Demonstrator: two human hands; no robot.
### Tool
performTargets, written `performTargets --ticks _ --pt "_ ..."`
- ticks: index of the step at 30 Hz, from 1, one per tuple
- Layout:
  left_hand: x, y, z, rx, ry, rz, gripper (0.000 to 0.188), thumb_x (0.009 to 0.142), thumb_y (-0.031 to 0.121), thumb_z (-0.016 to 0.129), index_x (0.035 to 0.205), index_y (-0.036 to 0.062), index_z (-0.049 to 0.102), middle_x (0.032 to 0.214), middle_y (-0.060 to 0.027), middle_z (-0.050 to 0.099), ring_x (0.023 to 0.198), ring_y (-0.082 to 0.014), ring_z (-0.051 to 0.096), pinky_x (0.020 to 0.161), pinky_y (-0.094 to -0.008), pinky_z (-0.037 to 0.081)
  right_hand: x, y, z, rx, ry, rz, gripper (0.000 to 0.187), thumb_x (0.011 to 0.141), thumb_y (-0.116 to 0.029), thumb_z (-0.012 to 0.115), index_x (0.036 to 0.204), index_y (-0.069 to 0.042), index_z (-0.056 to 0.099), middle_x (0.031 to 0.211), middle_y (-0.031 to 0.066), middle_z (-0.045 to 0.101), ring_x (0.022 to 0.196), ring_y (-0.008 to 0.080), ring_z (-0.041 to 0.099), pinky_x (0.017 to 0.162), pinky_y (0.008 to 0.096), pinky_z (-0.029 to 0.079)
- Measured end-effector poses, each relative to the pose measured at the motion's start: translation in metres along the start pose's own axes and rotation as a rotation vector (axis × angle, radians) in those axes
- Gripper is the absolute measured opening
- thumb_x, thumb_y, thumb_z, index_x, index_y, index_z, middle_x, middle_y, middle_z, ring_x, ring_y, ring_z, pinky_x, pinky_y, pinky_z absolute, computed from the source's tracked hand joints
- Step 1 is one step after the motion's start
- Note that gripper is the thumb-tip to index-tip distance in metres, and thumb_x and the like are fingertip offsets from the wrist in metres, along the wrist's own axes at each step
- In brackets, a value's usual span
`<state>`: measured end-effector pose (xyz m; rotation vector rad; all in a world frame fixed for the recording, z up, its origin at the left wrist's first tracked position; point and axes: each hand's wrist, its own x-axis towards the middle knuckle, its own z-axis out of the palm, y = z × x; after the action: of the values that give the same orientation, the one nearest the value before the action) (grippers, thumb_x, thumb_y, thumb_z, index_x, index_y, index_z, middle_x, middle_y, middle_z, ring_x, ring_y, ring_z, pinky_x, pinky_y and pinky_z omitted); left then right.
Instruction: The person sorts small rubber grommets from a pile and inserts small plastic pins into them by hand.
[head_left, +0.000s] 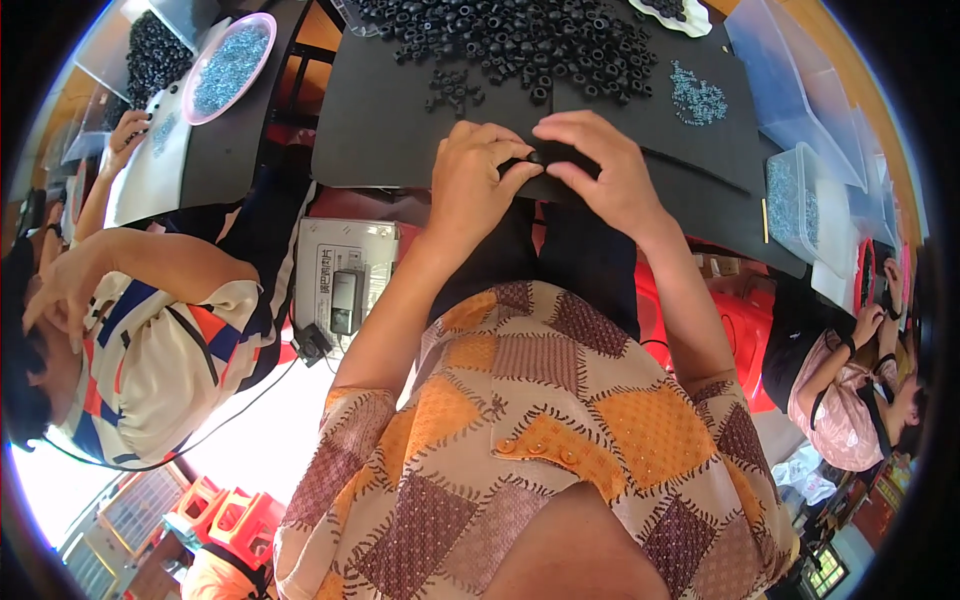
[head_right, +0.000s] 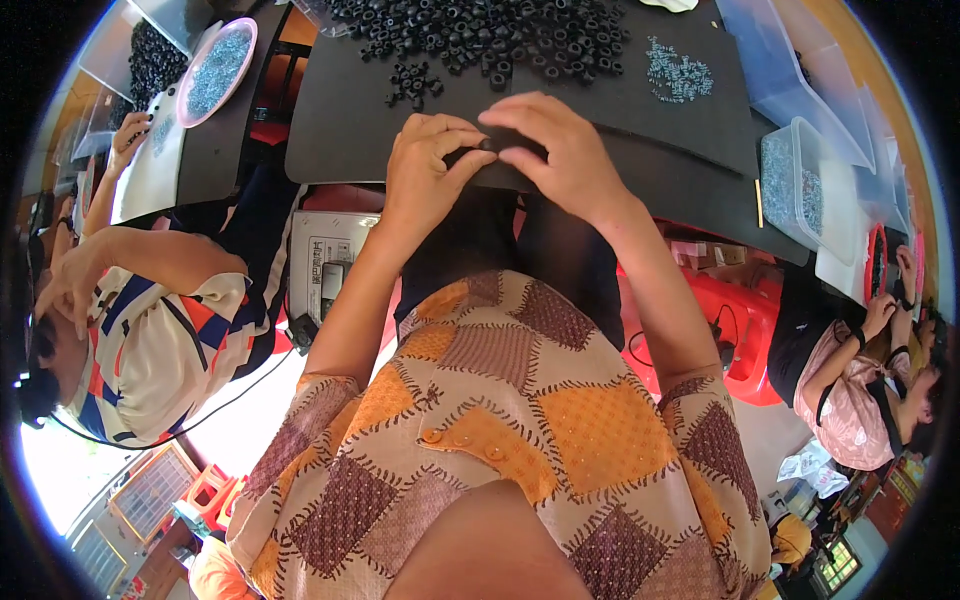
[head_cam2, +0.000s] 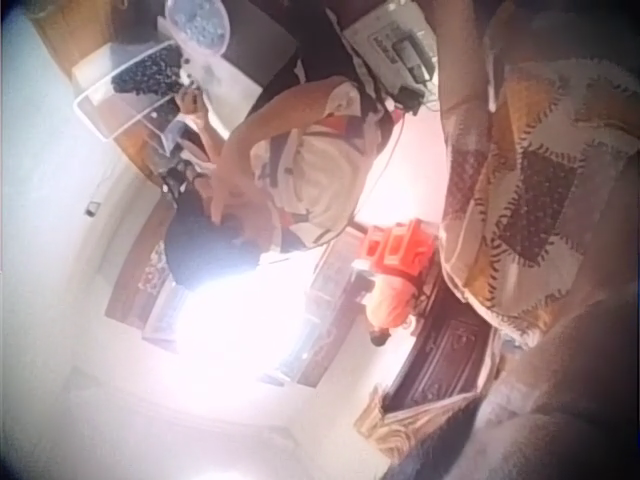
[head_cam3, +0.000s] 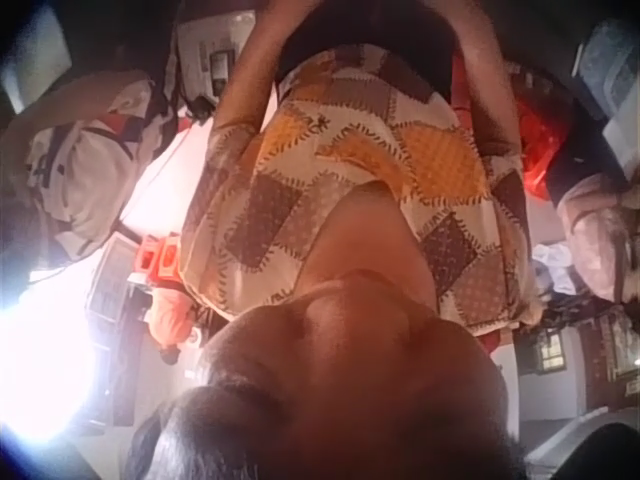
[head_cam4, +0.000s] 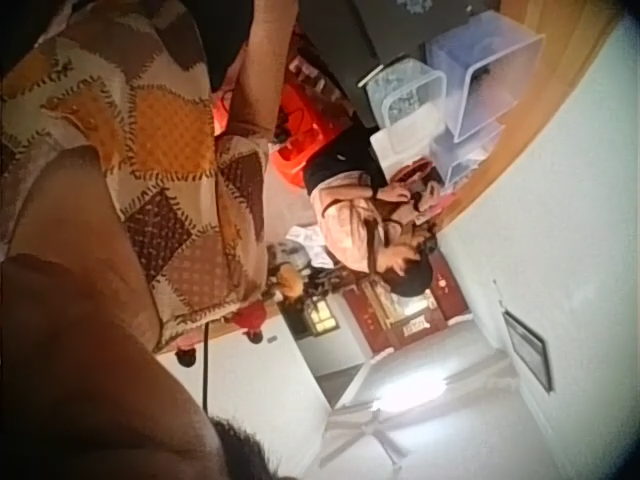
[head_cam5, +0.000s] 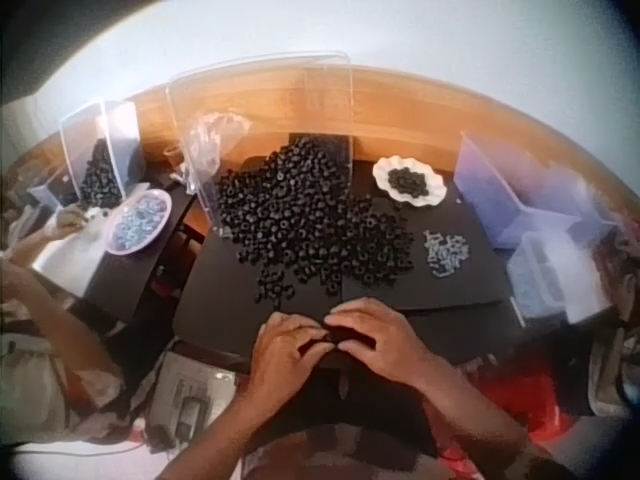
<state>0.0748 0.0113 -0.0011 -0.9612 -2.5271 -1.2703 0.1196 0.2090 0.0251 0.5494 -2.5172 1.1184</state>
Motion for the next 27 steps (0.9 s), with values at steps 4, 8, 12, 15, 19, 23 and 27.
performTargets --ticks 4,8,12,15,19,23,27 --pt "0.004 0.0 0.001 0.039 -0.016 0.015 0.017 0.08 0.016 0.08 0.091 0.0038 0.077 0.098 -0.0057 0.072 0.095 -0.0271 0.06 0.085 -0.0379 0.048 -0.003 0.005 0.012 -0.009 -0.052 0.017 0.038 0.079 -0.006 0.075 0.116 -0.009 0.069 0.105 0.0069 0.07 0.1 0.0272 0.065 0.089 0.0379 0.053" --pt "0.008 -0.003 0.0 -0.023 -0.048 -0.02 0.016 0.081 0.014 0.079 0.092 0.0021 0.076 0.099 -0.0071 0.072 0.096 -0.0269 0.06 0.086 -0.0374 0.048 -0.002 0.015 0.015 0.004 -0.011 -0.038 0.036 0.079 -0.007 0.076 0.114 -0.008 0.069 0.098 0.0062 0.069 0.092 0.0266 0.067 0.082 0.0371 0.054" --pt "0.012 -0.002 -0.003 -0.021 -0.067 -0.053 0.016 0.082 0.014 0.078 0.092 0.0015 0.076 0.099 -0.0073 0.072 0.096 -0.0267 0.06 0.086 -0.0372 0.048 -0.003 0.014 0.017 0.138 0.014 0.043 0.033 0.081 -0.006 0.077 0.113 -0.008 0.069 0.093 0.0073 0.067 0.08 0.0228 0.068 0.072 0.0335 0.055" --pt "0.016 -0.004 -0.006 -0.033 -0.087 -0.077 0.014 0.08 0.015 0.079 0.09 0.006 0.079 0.096 -0.0073 0.073 0.091 -0.0292 0.06 0.084 -0.039 0.049 -0.002 0.016 0.017 0.122 0.009 0.011 0.032 0.082 -0.005 0.076 0.113 -0.008 0.069 0.092 0.0077 0.067 0.079 0.021 0.068 0.07 0.0321 0.055" --pt "0.024 -0.005 -0.02 -0.445 -0.233 -0.289 0.019 0.085 0.019 0.078 0.095 0.0017 0.078 0.095 -0.0054 0.074 0.089 -0.0178 0.063 0.085 -0.0317 0.049 0.003 0.004 0.015 0.203 0.06 0.05 0.033 0.082 -0.003 0.077 0.114 -0.007 0.069 0.089 0.0076 0.065 0.079 0.0197 0.067 0.071 0.0315 0.055" --pt "0.025 0.002 -0.027 -0.944 -0.333 -0.561 0.029 0.09 0.025 0.078 0.101 -0.0014 0.076 0.091 -0.0024 0.072 0.089 -0.0092 0.063 0.083 -0.0257 0.048 0.008 -0.006 0.007 0.236 0.094 0.034 0.034 0.081 -0.001 0.077 0.114 -0.006 0.069 0.091 0.0069 0.065 0.079 0.0187 0.067 0.071 0.0312 0.055" --pt "0.018 -0.007 -0.021 -1.081 -0.337 -0.604 0.027 0.091 0.027 0.077 0.101 0.0013 0.076 0.089 -0.0014 0.071 0.084 -0.0084 0.061 0.08 -0.0245 0.048 0.014 -0.015 0.001 0.296 0.069 0.024 0.033 0.081 0.001 0.076 0.113 -0.005 0.07 0.096 0.0066 0.065 0.082 0.0171 0.066 0.074 0.03 0.055"
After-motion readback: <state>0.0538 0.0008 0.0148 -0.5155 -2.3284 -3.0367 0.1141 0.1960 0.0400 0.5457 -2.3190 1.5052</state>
